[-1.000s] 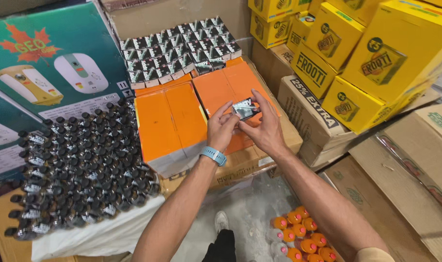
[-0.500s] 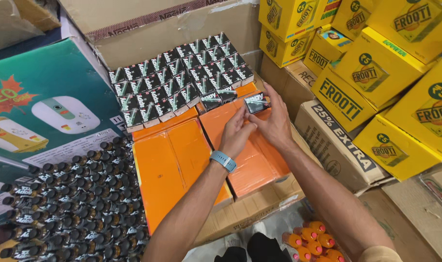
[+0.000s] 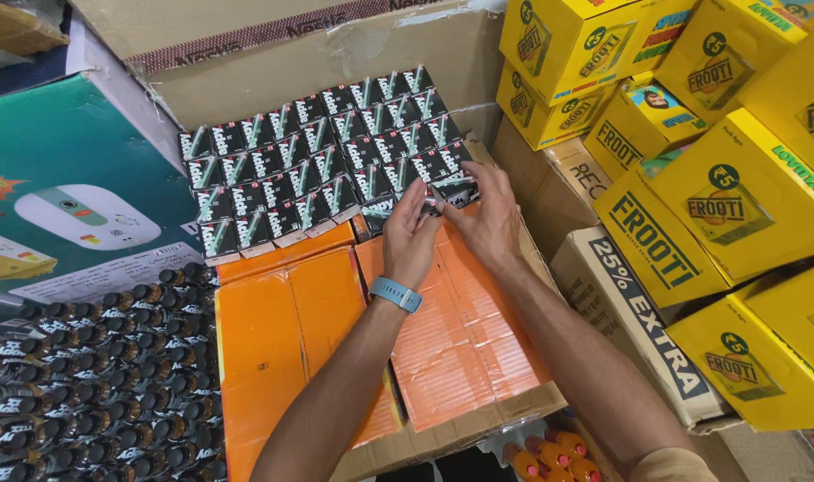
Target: The person repeatedly picks up small black boxes from a white box and places them onto an orange box, arranging them in neat rows. The person continues this process throughout the clip, building up a stack of boxes.
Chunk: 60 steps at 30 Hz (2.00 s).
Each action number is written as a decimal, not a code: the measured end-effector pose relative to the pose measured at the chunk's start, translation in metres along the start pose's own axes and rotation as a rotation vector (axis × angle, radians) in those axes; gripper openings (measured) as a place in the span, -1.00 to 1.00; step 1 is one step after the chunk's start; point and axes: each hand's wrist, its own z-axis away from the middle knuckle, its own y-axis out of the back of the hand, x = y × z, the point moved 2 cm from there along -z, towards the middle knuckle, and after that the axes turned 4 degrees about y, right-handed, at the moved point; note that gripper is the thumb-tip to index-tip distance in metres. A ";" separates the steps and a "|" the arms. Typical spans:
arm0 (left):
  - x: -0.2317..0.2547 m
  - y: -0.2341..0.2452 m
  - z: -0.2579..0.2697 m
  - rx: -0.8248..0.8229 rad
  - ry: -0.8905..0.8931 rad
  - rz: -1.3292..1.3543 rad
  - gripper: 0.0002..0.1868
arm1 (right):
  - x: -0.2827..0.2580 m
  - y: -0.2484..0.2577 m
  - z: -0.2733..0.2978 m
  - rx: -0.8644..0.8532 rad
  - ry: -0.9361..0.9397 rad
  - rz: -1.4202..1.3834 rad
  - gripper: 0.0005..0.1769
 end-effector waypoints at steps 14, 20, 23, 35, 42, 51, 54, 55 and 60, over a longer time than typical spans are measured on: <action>-0.011 -0.002 -0.004 0.054 -0.011 0.003 -0.33 | 0.034 0.002 0.001 -0.048 0.110 -0.065 -0.67; -0.013 -0.001 -0.003 0.043 -0.023 -0.025 -0.36 | 0.026 0.014 0.004 -0.077 0.070 0.005 -0.67; -0.010 0.000 -0.001 -0.020 -0.043 -0.014 -0.32 | 0.023 0.022 0.006 -0.070 0.106 -0.054 -0.64; 0.055 0.004 0.017 -0.630 -0.083 -0.165 -0.06 | -0.010 0.101 0.057 -0.165 0.075 -0.744 -0.26; 0.060 0.014 0.063 -0.818 -0.024 -0.179 -0.07 | -0.054 0.130 0.149 -0.048 -0.083 -0.599 -0.25; 0.040 0.036 0.158 -1.138 -0.008 -0.121 -0.07 | -0.088 0.115 0.322 0.363 -0.177 -0.545 -0.26; 0.035 0.031 0.206 -1.227 0.049 -0.081 -0.06 | -0.105 0.119 0.383 0.424 -0.265 -0.474 -0.28; 0.031 0.026 0.221 -1.263 0.053 -0.077 -0.06 | -0.119 0.125 0.404 0.456 -0.276 -0.458 -0.28; -0.001 -0.003 0.306 -1.411 0.135 -0.044 -0.05 | -0.173 0.152 0.513 0.627 -0.362 -0.433 -0.26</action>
